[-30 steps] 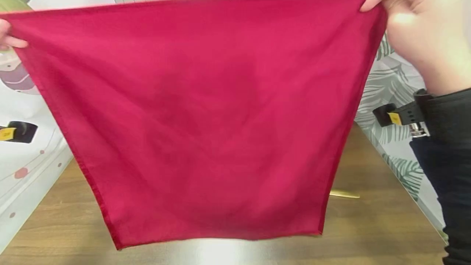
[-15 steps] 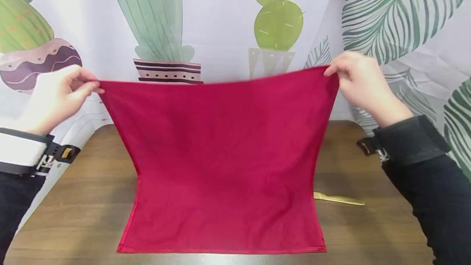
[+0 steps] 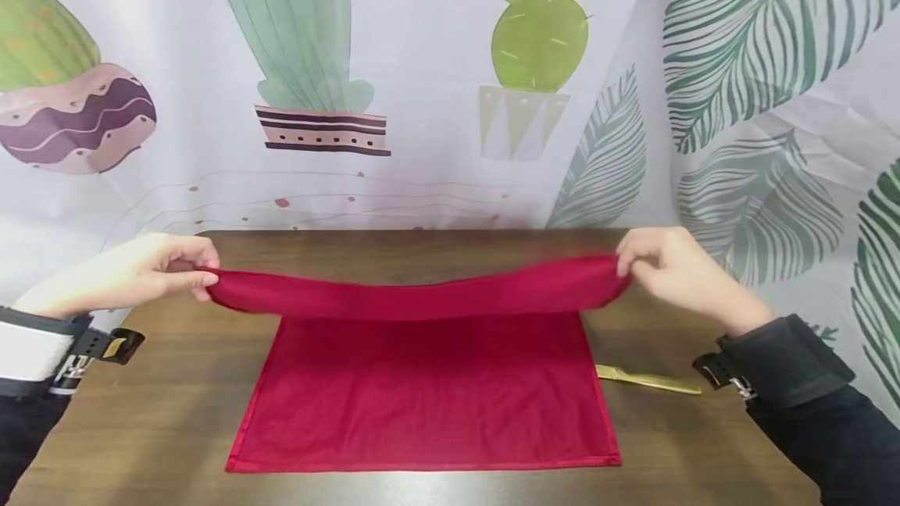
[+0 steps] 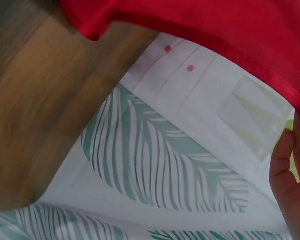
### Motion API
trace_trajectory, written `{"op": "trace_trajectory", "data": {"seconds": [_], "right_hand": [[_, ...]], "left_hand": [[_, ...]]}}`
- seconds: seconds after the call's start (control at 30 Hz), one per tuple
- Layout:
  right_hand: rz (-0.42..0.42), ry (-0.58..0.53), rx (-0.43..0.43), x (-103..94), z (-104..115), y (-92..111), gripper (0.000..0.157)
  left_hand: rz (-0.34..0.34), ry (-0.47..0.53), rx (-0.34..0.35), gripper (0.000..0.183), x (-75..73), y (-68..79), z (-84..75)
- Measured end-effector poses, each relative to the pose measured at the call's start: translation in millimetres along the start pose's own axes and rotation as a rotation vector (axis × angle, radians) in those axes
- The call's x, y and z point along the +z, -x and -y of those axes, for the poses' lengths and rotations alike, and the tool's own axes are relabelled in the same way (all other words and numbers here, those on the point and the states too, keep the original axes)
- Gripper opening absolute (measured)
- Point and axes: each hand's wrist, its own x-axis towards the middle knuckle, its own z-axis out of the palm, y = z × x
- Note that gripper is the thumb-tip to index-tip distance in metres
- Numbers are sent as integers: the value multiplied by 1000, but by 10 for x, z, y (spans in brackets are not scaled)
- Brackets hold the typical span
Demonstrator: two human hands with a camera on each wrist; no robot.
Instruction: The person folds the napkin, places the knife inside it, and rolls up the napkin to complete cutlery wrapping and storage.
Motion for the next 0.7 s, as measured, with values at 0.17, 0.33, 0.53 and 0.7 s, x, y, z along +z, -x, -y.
{"op": "trace_trajectory", "data": {"seconds": [0.17,0.33,0.53,0.7], "right_hand": [[-5,-61,22,25,-105,-51,37],[-28,6,123,142,-231,-258,26],[-44,65,240,351,-394,-473,21],[-30,53,351,532,-528,-594,18]], "left_hand": [[-6,104,-19,17,20,-92,113],[-85,104,-27,14,62,-272,356],[-182,-40,-66,10,122,-541,535],[-197,-102,-126,17,187,-748,630]]}}
